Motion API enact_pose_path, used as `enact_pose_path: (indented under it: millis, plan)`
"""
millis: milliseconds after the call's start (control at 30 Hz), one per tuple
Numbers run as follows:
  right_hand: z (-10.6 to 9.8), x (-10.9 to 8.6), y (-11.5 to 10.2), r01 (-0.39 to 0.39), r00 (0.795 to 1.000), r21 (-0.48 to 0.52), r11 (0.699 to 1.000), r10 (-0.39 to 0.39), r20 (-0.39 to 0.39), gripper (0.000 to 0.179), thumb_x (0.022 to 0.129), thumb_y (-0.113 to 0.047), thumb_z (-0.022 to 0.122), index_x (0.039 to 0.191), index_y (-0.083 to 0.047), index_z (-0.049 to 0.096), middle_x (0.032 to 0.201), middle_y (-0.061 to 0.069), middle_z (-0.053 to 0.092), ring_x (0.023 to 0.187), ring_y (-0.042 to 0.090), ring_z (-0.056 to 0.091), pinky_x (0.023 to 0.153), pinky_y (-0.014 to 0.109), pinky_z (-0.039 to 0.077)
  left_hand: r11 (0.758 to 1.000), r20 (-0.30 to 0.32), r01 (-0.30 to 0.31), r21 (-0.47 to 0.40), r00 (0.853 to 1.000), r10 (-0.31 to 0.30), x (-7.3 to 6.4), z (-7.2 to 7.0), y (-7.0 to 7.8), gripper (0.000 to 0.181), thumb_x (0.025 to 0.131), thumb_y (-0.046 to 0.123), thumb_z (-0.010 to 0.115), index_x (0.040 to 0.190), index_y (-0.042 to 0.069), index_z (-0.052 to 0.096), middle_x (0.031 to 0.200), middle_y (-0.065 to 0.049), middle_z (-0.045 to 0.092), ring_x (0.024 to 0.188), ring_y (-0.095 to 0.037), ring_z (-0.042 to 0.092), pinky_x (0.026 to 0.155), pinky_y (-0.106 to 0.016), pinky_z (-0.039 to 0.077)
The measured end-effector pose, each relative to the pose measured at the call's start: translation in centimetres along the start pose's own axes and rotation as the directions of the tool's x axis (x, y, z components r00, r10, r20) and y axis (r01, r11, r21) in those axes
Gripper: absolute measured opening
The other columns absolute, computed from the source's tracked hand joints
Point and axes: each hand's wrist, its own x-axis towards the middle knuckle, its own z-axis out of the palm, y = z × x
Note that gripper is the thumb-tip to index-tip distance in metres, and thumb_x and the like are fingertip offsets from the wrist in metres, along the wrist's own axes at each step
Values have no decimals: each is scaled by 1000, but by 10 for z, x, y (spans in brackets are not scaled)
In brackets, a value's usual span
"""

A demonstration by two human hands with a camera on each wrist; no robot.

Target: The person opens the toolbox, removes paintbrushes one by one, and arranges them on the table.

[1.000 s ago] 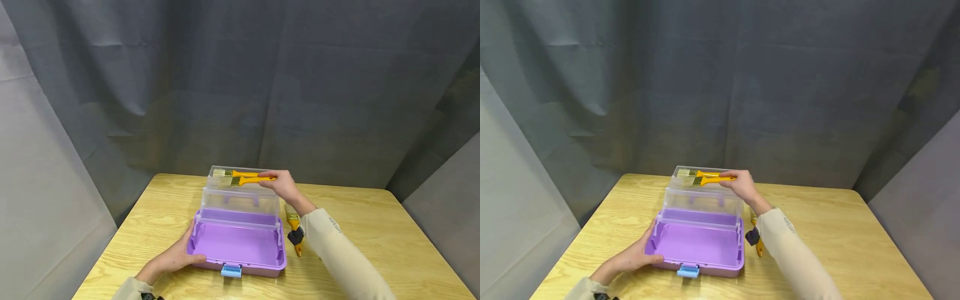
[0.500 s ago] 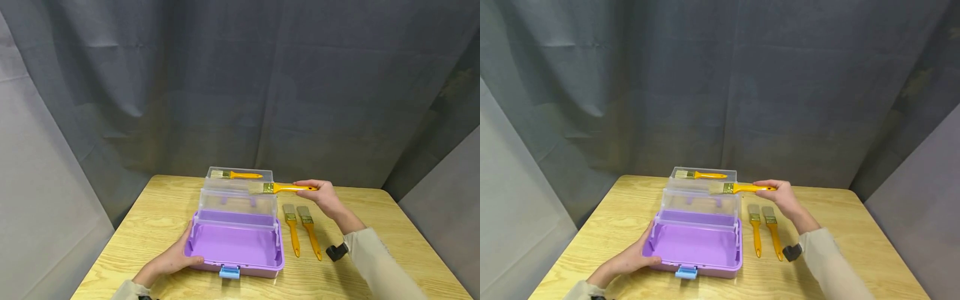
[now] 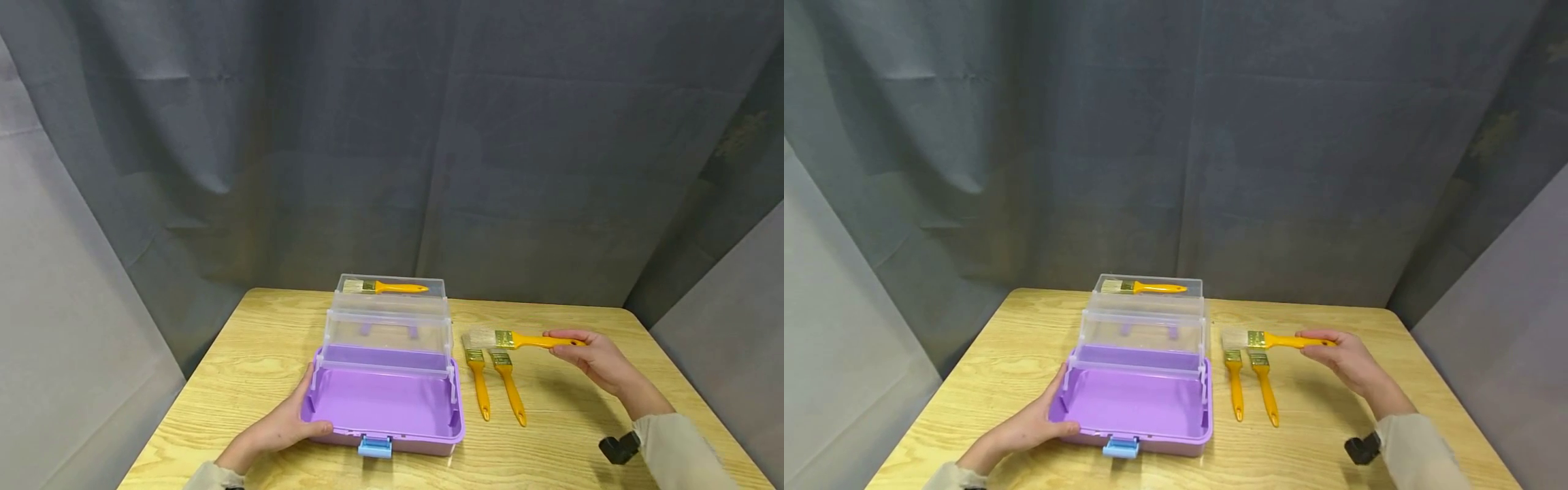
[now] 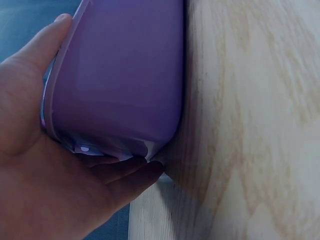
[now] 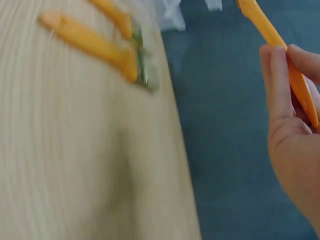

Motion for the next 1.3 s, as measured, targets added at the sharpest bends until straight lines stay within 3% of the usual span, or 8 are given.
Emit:
enact_pose_path:
  millis: [267, 433, 633, 867, 1033, 1167, 1300]
  plan:
    - [-43, -31, 15, -44, 998, 137, 990, 37, 54, 38, 93, 14, 44, 116, -4, 67, 113, -1, 65, 102, 14, 63, 87, 26, 50, 999, -4, 25, 30, 1000, -25, -1, 0, 3, 116, 82, 28, 75, 148, 10, -19, 153, -22, -17, 139, -39, -5, 109, -56, 5]
    - [-62, -43, 27, -86, 996, 130, 988, 90, -21, 38, 93, 12, 47, 111, -12, 70, 109, -1, 66, 99, 13, 64, 86, 25, 50, 1000, -9, 21, 23, 1000, -21, -1, 0, 5, 116, 82, 27, 75, 148, 9, -18, 153, -23, -15, 139, -41, -4, 109, -57, 5]
    - [-80, -50, 42, -78, 994, 152, 985, 89, -69, 38, 93, 13, 47, 108, -12, 72, 106, 1, 67, 96, 13, 66, 84, 25, 51, 1000, -13, 10, 1, 1000, -10, -2, -1, 5, 116, 81, 24, 76, 149, 10, -18, 154, -22, -14, 140, -40, -3, 109, -57, 5]
    - [-85, -53, 49, -124, 972, 63, 990, 134, -192, 30, 92, 6, 54, 109, -11, 72, 103, -8, 68, 94, 9, 65, 83, 24, 51, 1000, -4, 19, 5, 1000, -19, -2, 1, 6, 116, 82, 25, 75, 148, 10, -19, 153, -22, -16, 139, -40, -5, 109, -58, 5]
    - [-80, -51, 52, -168, 952, -42, 985, 151, -268, 24, 90, 2, 59, 113, 5, 66, 98, -7, 68, 90, 10, 67, 81, 28, 53, 1000, 0, 20, -4, 1000, -20, -1, 1, 7, 116, 82, 25, 75, 148, 12, -19, 154, -21, -17, 140, -39, -5, 109, -57, 4]
    - [-71, -48, 51, -307, 913, -191, 933, 232, -335, 42, 88, -4, 66, 120, 19, 53, 93, 2, 69, 86, 17, 69, 78, 33, 55, 999, -2, 34, 1, 999, -34, -2, 0, 7, 116, 82, 25, 75, 149, 10, -18, 153, -22, -17, 139, -40, -6, 109, -58, 3]
    - [-62, -46, 49, -410, 889, -216, 886, 335, -313, 49, 89, -8, 66, 123, 20, 46, 91, 13, 70, 84, 24, 69, 75, 35, 56, 1000, -3, 18, -7, 1000, -18, -1, 0, 6, 116, 81, 24, 75, 148, 10, -19, 153, -22, -17, 139, -40, -6, 108, -58, 4]
